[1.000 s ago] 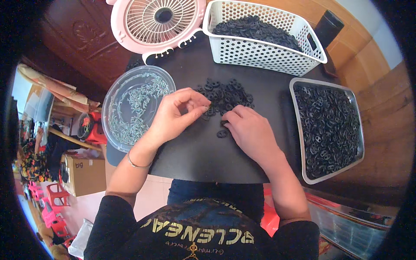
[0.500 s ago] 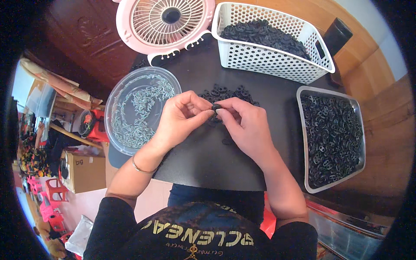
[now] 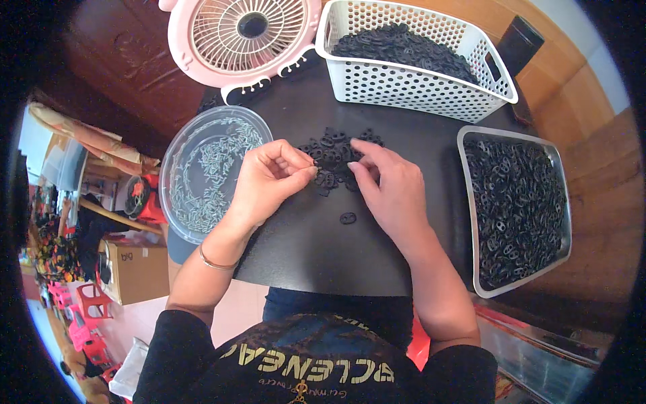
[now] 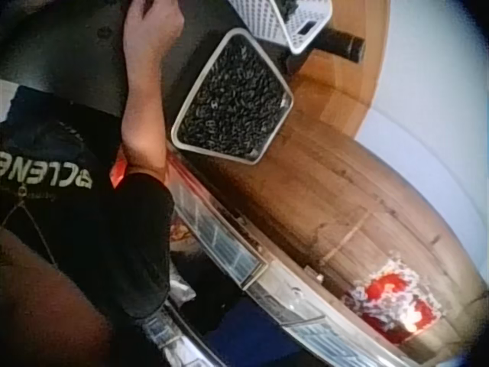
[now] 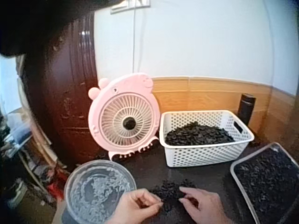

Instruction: The person sits at a table and assembles small hardware components by hand. They pick up black plastic rings and silver screws, insert the screws into the rings, and place the assembled units into a clear plastic container.

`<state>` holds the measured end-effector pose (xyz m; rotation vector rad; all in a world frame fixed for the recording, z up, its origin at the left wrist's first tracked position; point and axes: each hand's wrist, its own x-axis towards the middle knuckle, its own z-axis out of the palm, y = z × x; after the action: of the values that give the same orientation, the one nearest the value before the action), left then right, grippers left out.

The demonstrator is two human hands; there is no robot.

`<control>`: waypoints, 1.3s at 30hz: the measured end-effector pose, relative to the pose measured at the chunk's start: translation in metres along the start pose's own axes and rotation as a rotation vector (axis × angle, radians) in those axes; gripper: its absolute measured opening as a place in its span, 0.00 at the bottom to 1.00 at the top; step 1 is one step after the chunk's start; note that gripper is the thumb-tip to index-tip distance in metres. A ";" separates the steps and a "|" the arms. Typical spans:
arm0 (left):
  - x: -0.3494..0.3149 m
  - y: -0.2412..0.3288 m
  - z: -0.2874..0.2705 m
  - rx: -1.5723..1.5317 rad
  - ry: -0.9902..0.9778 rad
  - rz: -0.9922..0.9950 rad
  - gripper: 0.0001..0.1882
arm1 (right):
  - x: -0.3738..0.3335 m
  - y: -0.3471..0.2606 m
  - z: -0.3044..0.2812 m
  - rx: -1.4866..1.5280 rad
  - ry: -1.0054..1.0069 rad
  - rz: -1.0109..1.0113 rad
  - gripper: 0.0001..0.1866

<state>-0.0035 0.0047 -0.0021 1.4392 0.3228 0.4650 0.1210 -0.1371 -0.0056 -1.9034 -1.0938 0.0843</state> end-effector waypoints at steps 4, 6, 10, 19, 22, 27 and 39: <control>0.000 0.000 0.001 -0.077 -0.049 -0.043 0.06 | -0.001 -0.014 -0.001 0.326 -0.071 0.057 0.11; -0.001 -0.002 0.003 -0.124 -0.083 -0.045 0.05 | -0.003 -0.015 0.005 0.453 -0.095 0.013 0.12; -0.002 -0.001 0.005 -0.056 -0.094 -0.051 0.03 | -0.004 -0.010 0.008 0.485 -0.131 0.073 0.08; -0.003 0.005 0.003 -0.057 -0.116 -0.092 0.09 | -0.005 -0.009 -0.001 0.795 -0.168 0.200 0.07; -0.002 0.003 0.002 -0.106 -0.107 -0.113 0.10 | -0.007 -0.006 0.003 0.809 -0.177 0.177 0.07; -0.002 0.005 0.003 -0.184 -0.084 -0.165 0.10 | -0.008 -0.006 0.007 0.801 -0.146 0.164 0.09; -0.001 -0.005 0.004 -0.284 -0.080 -0.096 0.05 | -0.008 -0.008 0.011 0.789 -0.102 0.200 0.05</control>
<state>-0.0020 0.0003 -0.0068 1.1572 0.2495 0.3589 0.1054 -0.1338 -0.0088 -1.2854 -0.7632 0.6359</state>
